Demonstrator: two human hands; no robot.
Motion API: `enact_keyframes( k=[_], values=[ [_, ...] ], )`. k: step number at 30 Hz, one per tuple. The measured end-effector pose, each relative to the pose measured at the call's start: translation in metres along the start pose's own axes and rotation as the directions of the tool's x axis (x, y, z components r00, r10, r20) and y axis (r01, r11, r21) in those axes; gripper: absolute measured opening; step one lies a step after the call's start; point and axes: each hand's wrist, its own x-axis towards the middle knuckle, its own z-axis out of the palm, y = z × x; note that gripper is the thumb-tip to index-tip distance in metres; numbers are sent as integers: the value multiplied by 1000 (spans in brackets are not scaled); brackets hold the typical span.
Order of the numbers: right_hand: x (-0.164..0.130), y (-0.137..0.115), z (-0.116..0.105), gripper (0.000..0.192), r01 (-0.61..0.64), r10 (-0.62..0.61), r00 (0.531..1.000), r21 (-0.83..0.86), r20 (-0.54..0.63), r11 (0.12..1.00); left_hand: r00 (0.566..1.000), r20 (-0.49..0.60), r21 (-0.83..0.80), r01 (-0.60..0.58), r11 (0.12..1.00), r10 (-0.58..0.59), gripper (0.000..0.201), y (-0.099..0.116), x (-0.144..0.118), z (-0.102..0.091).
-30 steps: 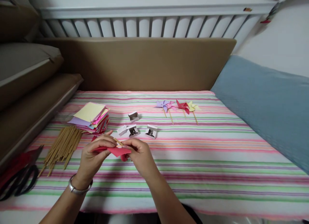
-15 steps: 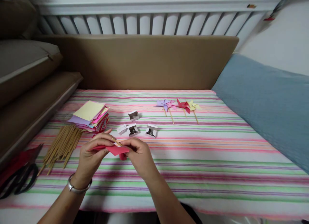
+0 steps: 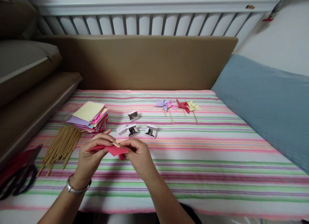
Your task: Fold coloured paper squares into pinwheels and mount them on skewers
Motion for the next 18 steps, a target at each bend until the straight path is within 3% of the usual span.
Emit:
enact_keyframes(
  k=[13,18],
  values=[
    [0,2,0,11,7,-7,1000,-12,-21,1000,999,-2,-8,54,999,-54,4,3,1,-1],
    [1,4,-2,7,48,-52,998,-102,-34,994,994,-16,-88,108,990,-110,2,2,0,2]
  ],
)
